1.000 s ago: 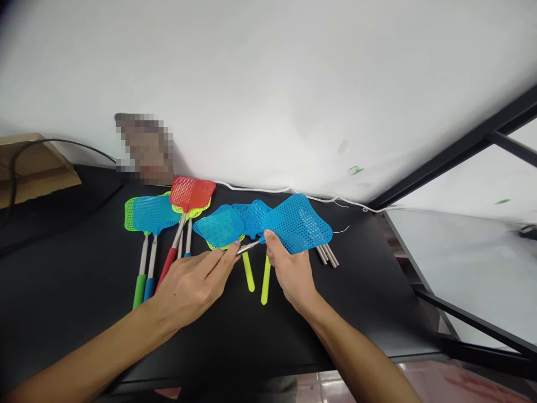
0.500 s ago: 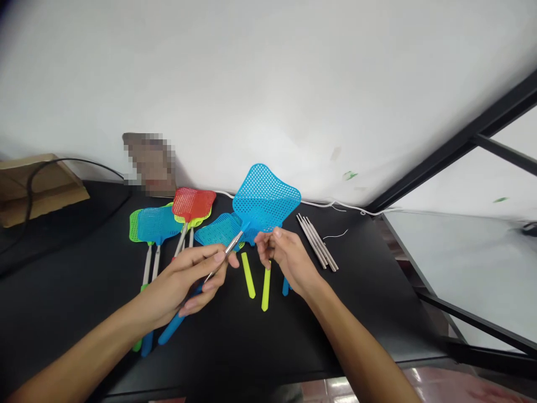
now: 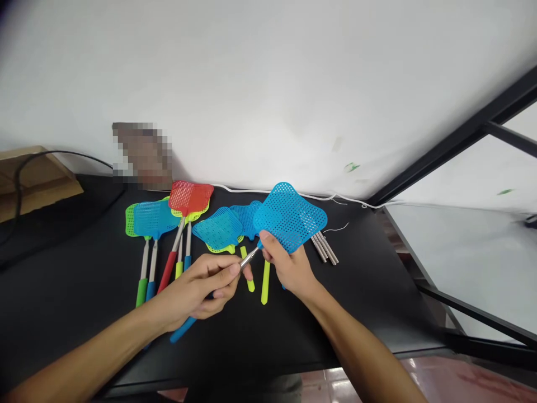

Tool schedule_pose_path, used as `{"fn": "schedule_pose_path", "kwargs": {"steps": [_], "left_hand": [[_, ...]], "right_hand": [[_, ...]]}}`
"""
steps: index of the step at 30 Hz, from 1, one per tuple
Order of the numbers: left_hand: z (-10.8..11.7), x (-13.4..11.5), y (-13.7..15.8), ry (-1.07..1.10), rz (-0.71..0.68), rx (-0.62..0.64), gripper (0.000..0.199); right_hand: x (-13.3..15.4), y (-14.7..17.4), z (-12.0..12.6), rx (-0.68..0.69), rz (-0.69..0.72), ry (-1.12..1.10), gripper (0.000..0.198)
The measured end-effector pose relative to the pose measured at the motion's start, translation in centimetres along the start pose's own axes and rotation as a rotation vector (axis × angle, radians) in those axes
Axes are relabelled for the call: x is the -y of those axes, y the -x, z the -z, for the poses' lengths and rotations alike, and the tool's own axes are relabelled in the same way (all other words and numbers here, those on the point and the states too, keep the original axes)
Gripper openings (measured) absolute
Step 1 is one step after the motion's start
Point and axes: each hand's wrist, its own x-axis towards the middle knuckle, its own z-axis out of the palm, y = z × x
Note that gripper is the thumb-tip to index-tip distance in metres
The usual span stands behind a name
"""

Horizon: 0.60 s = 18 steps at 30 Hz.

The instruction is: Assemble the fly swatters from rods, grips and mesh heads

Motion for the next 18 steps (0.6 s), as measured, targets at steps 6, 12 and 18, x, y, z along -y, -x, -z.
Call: {"fn": "schedule_pose_path", "kwargs": {"steps": [6, 12, 18], "left_hand": [[-0.4, -0.6, 0.3, -0.191, -0.126, -0.071, 0.036], [-0.3, -0.7, 0.4, -0.597, -0.295, -0.203, 0.044], [-0.4, -0.3, 0.5, -1.008, -0.448, -0.338, 0.032]], "right_hand": [[-0.2, 0.4, -0.2, -0.009, 0.024, 0.093, 0.047], [0.0, 0.7, -0.6, -0.017, 0.019, 0.195, 0.052], [0.5, 0.9, -1.6, -0.068, -0.009, 0.238, 0.052]]}}
